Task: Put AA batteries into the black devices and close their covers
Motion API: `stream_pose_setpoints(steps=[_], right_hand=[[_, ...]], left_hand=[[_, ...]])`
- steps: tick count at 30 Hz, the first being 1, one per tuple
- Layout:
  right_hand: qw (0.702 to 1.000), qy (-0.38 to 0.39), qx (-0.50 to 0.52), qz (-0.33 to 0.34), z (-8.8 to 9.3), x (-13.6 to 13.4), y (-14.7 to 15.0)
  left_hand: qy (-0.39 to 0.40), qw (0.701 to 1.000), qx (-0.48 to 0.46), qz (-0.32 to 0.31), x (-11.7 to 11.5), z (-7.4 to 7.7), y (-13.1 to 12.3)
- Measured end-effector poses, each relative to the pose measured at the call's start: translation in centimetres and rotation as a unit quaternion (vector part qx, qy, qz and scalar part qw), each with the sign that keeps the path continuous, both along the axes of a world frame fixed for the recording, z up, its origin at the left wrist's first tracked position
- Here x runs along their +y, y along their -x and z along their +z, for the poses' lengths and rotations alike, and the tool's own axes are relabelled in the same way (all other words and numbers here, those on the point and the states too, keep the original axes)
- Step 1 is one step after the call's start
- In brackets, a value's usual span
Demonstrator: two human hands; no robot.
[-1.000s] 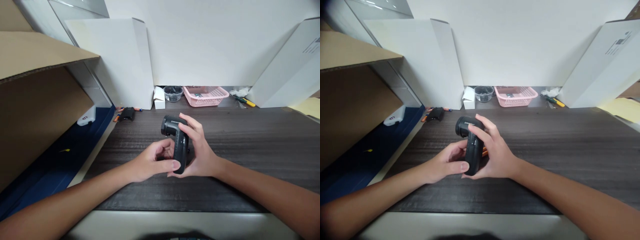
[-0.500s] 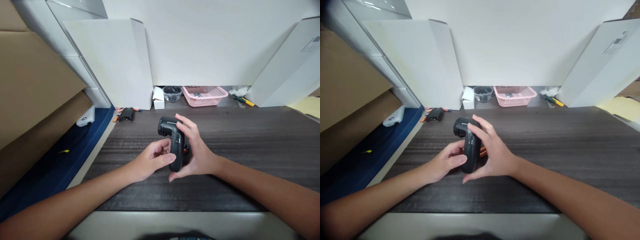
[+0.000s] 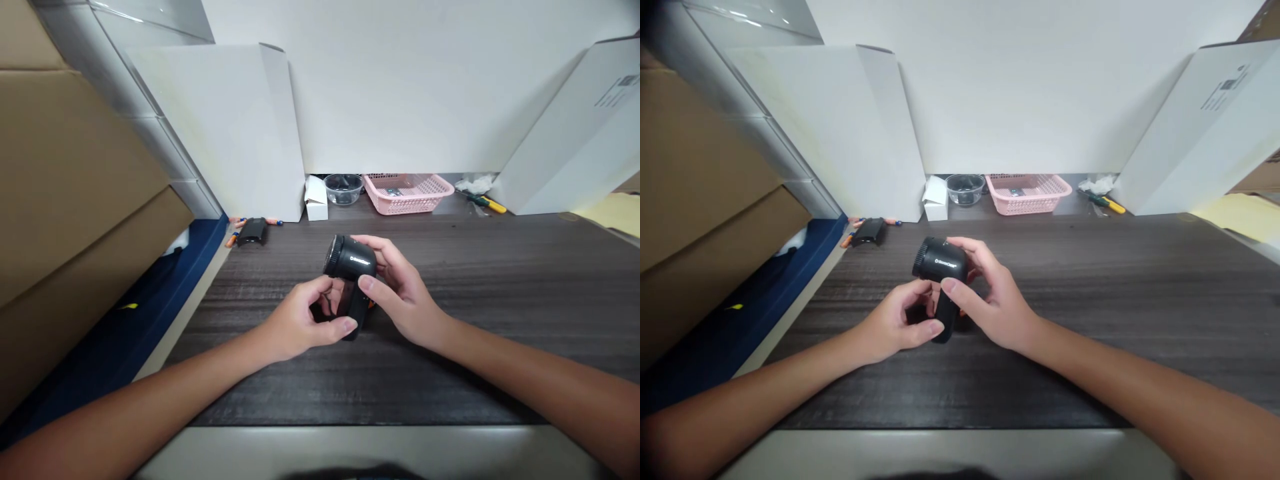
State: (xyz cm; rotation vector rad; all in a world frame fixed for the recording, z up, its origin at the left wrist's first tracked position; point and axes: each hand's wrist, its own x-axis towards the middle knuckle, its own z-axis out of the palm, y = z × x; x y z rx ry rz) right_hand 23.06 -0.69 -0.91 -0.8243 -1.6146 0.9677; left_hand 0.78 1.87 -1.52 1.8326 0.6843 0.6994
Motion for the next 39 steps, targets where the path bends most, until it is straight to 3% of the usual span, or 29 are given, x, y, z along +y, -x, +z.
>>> stream_pose_setpoints(steps=[12,17,27,39], right_hand=[[0.999,-0.034,-0.010,0.002,0.2,-0.1,-0.2],[1.000,-0.026,0.008,-0.012,-0.3,0.3,-0.4],[0.998,0.014,0.052,-0.015,-0.6,0.6,-0.1],[0.998,0.030,0.055,-0.016,-0.5,0.0,0.1]], left_hand=[[-0.092,0.994,0.058,0.026,0.0,-0.3,0.3],[-0.131,0.990,0.038,0.026,0.3,0.1,0.4],[-0.096,0.992,-0.001,0.081,0.8,0.1,1.0],[-0.035,0.976,-0.136,0.165,1.6,-0.6,1.1]])
